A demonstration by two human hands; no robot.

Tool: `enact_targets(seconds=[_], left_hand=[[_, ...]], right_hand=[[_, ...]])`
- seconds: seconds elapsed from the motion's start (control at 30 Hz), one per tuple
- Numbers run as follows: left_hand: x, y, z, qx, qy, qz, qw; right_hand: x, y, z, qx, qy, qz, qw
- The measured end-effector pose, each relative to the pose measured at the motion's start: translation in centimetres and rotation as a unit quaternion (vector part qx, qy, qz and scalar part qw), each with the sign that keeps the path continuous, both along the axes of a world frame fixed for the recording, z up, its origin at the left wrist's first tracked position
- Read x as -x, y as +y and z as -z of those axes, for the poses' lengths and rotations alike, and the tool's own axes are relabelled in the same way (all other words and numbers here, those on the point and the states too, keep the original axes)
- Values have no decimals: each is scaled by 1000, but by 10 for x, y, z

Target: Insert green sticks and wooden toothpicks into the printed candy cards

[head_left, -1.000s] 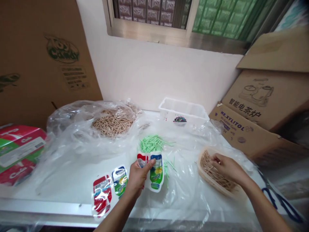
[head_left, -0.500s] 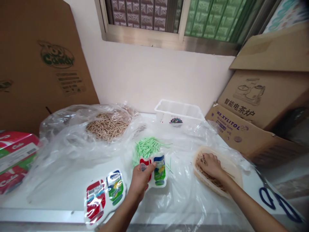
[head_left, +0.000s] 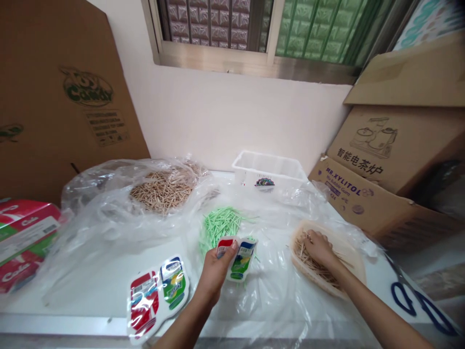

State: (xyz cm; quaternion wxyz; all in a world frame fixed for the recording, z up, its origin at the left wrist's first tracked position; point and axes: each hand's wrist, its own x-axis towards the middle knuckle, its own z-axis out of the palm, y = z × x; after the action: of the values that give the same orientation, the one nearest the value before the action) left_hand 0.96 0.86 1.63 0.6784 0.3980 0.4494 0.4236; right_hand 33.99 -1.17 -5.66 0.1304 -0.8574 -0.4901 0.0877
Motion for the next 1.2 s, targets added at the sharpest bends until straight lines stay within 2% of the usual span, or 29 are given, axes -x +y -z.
enact_targets(seconds=[0.1, 0.2, 0.3, 0.43, 0.6, 0.73, 0.87, 1.07, 1.2], left_hand=[[0, 2, 3, -3, -11, 3, 1000], [-2, 4, 6, -4, -5, 6, 1000], [-5, 4, 6, -7, -3, 1, 1000], [-12, 4, 4, -33, -34, -5, 999], [-29, 7, 4, -30, -27, -24, 999], [-46, 7, 7, -46, -57, -4, 997], [-58, 5, 12, -58, -84, 11, 995], [-61, 1, 13, -52, -82, 25, 995], [-55, 2, 9, -52, -58, -2, 997]], right_hand=[[-1, -5, -4, -76, 68, 14, 995], [-4, -7, -9, -158, 149, 23, 976], [-6, -8, -15, -240, 225, 34, 944], [-3, -6, -23, -330, 336, 60, 880], [4, -5, -32, -368, 453, 79, 808], [5, -11, -42, -368, 497, 74, 782], [4, -18, -47, -356, 487, 71, 795], [-7, -30, -50, -279, 420, 61, 861], [-7, -46, -46, -233, 372, 39, 898]])
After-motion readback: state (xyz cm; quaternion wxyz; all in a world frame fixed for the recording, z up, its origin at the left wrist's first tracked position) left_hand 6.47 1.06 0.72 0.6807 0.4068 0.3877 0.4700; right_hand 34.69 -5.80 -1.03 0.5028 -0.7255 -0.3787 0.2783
